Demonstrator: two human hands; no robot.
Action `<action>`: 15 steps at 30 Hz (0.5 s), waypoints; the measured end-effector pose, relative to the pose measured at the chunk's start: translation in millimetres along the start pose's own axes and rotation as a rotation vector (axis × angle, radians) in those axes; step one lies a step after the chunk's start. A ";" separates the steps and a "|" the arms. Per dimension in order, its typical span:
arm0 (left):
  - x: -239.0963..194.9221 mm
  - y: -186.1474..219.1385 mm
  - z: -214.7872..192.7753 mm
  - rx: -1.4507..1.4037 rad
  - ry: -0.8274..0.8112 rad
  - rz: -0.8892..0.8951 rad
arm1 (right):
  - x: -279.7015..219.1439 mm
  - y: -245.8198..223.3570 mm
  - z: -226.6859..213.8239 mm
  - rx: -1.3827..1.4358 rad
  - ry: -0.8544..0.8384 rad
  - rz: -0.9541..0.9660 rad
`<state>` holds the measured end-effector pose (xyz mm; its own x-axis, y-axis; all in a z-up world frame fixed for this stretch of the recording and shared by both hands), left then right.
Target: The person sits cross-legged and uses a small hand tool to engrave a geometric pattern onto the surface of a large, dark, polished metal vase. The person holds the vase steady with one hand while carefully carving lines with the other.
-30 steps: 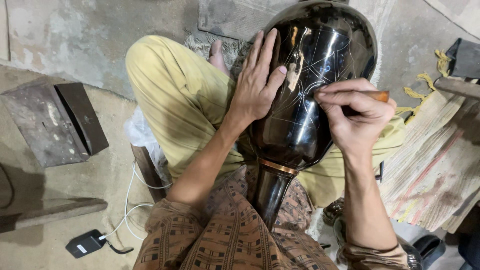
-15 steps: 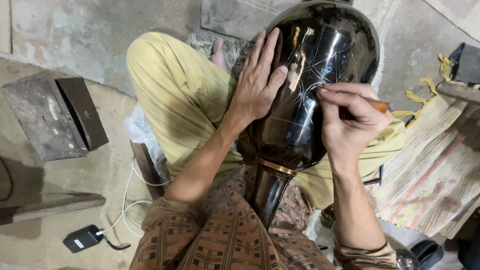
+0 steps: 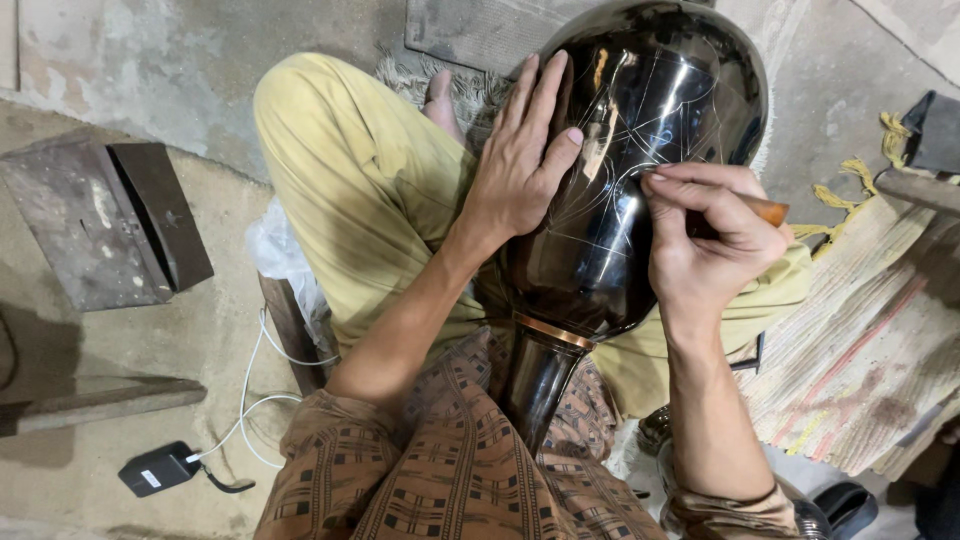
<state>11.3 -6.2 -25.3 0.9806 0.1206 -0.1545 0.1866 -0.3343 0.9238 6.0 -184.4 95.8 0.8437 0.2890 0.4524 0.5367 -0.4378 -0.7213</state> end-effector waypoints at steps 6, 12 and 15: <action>-0.2 1.7 -0.5 -0.002 -0.009 -0.014 | -1.0 -2.0 2.1 0.003 0.040 0.017; 0.5 0.5 1.5 0.004 -0.008 0.005 | -4.3 0.9 3.8 -0.017 0.061 0.009; 2.3 0.5 2.3 0.010 -0.010 -0.013 | -4.2 3.2 2.7 -0.005 0.033 -0.016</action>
<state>13.7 -8.2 -25.9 0.9786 0.1161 -0.1698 0.1999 -0.3421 0.9182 4.2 -184.7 90.1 0.8346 0.2679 0.4813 0.5505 -0.4373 -0.7112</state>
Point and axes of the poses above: each hand's wrist, its own x-axis towards the middle knuckle, its own z-axis out of the palm, y = z × x, the point moved 1 cm from there along x, towards the middle knuckle, and after that the axes turned 9 degrees about -z, right-handed, at the moved point
